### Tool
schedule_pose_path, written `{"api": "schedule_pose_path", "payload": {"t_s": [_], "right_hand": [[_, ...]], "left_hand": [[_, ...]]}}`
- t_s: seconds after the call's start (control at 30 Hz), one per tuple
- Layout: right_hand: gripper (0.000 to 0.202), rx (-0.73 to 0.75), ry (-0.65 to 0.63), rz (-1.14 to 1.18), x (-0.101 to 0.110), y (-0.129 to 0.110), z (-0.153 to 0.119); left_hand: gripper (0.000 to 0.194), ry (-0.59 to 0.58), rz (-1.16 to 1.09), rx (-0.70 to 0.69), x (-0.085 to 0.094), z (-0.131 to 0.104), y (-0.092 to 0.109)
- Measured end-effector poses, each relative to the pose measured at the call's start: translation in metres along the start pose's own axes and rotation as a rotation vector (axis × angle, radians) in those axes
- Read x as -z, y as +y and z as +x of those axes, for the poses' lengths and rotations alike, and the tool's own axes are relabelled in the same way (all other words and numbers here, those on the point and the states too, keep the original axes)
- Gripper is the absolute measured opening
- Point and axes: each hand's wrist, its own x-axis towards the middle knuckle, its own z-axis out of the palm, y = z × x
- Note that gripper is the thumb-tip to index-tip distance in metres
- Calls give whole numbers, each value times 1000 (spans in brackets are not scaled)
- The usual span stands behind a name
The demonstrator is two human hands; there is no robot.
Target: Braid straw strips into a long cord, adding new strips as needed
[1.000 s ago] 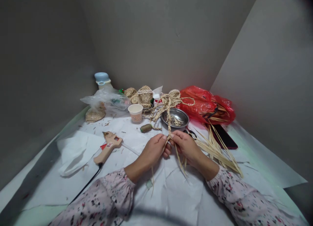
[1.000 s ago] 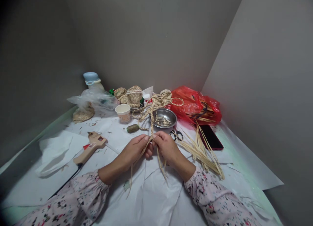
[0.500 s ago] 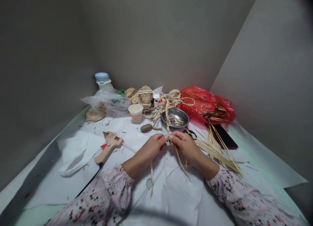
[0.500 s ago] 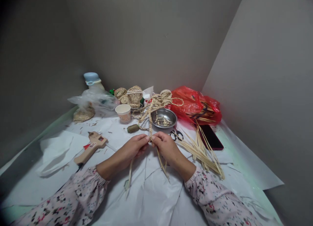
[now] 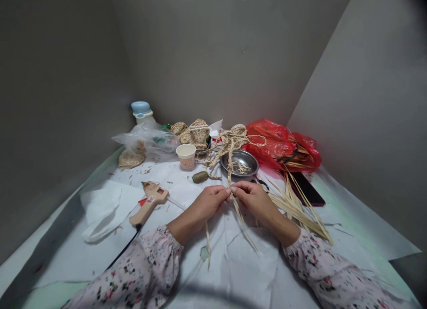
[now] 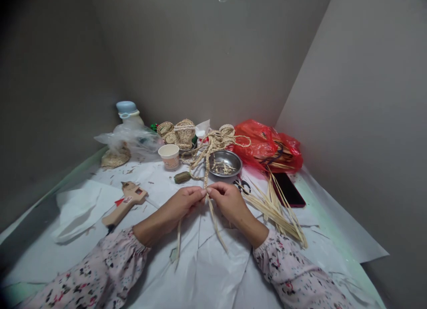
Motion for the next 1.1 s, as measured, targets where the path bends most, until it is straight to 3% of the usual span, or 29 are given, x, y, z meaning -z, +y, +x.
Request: {"api": "schedule_pose_path", "payload": {"t_s": [0.17, 0.27, 0.43, 0.53, 0.67, 0.8, 0.93, 1.0, 1.1], "right_hand": [[23, -62, 79, -48, -3, -5, -3], [25, -86, 84, -25, -8, -10, -7], [21, -8, 78, -114, -18, -15, -17], [20, 173, 87, -319, -22, -14, -22], [25, 366, 41, -674, -26, -12, -29], [29, 410, 2, -830, -31, -12, -33], [28, 448, -13, -783, -31, -16, -32], [26, 449, 35, -730, -23, -21, -28], [29, 352, 207, -784, 4, -31, -17]], "left_hand": [[29, 194, 223, -126, 2, 7, -8], [29, 261, 209, -120, 2, 7, -11], [29, 200, -134, 35, -2, 3, -11], [29, 137, -312, 77, -2, 2, -11], [33, 114, -377, 75, -1, 3, -12], [34, 116, -385, 67, -3, 4, -15], [33, 151, -407, 60, -1, 7, -16], [34, 186, -433, 61, 3, 8, -14], [34, 211, -462, 94, 7, 8, -11]]}}
